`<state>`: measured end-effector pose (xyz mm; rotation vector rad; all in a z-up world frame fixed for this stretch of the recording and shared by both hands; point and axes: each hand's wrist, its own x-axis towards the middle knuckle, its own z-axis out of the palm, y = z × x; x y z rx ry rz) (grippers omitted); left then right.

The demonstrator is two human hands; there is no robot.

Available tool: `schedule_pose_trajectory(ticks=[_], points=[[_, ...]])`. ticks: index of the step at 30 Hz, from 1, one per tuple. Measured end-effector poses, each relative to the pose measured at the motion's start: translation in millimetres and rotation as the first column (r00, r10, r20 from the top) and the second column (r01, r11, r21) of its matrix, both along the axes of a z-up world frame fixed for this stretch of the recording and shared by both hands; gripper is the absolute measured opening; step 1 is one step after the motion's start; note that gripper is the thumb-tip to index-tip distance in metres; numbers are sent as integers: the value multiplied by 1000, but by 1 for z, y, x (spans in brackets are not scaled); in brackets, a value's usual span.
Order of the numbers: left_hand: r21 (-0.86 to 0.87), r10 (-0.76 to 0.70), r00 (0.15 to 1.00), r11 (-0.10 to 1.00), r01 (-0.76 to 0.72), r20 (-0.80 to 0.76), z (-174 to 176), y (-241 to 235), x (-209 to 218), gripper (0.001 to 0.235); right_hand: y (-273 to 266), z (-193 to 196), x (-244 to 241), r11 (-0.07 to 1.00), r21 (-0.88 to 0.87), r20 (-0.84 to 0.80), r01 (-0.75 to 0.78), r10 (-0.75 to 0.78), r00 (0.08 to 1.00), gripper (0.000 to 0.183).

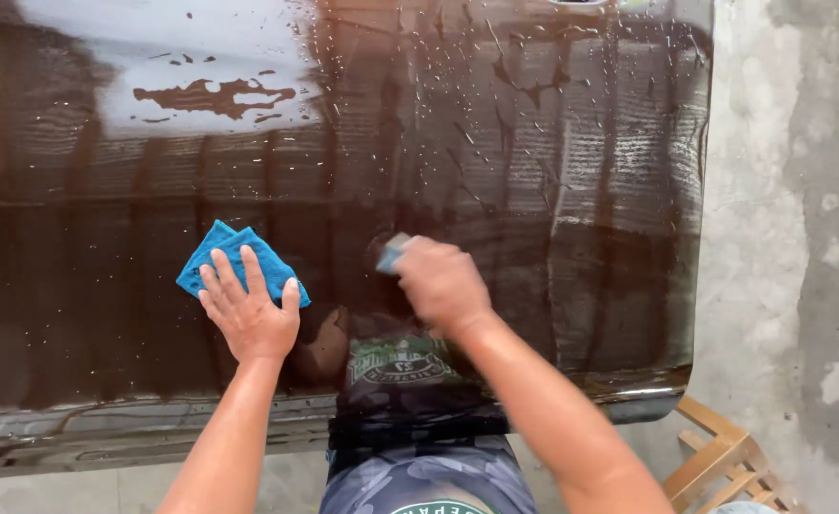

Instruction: Wet sanding a car door panel using a sanding block and a microfiber cloth.

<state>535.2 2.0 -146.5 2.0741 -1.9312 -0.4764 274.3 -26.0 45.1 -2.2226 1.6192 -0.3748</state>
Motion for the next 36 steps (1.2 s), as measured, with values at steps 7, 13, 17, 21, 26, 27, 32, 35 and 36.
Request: schedule_pose_trajectory(ticks=[7, 13, 17, 21, 26, 27, 32, 35, 36], points=[[-43, -56, 998, 997, 56, 9, 38, -29, -86, 86, -3, -46, -205, 502, -599, -47, 623, -799, 599, 25], [-69, -306, 947, 951, 301, -100, 63, -74, -135, 82, -31, -1, -73, 985, -118, -45, 128, -134, 990, 15], [-87, -269, 961, 961, 264, -57, 48, -82, -101, 81, -34, 1, -140, 929, -340, 49, 144, -136, 990, 17], [-79, 31, 999, 996, -32, -18, 18, -76, -48, 84, -12, -32, -269, 707, -486, -127, 514, -639, 758, 31], [-97, 179, 984, 979, -177, 15, 45, -109, -102, 79, 7, -32, -214, 768, -451, -125, 455, -559, 820, 31], [-101, 69, 998, 992, -70, -10, 64, -121, -125, 74, 9, -27, -188, 815, -413, -99, 406, -483, 870, 29], [-209, -444, 871, 891, 404, -210, 88, -92, -192, 71, 30, -21, -127, 915, -277, -92, 292, -328, 940, 26], [-316, -566, 789, 813, 488, -237, 73, -99, -150, 75, 50, -40, -169, 825, -377, -204, 421, -517, 831, 27], [-325, -600, 766, 789, 521, -229, 71, -106, -127, 76, 58, -48, -191, 738, -447, -216, 506, -638, 739, 28]])
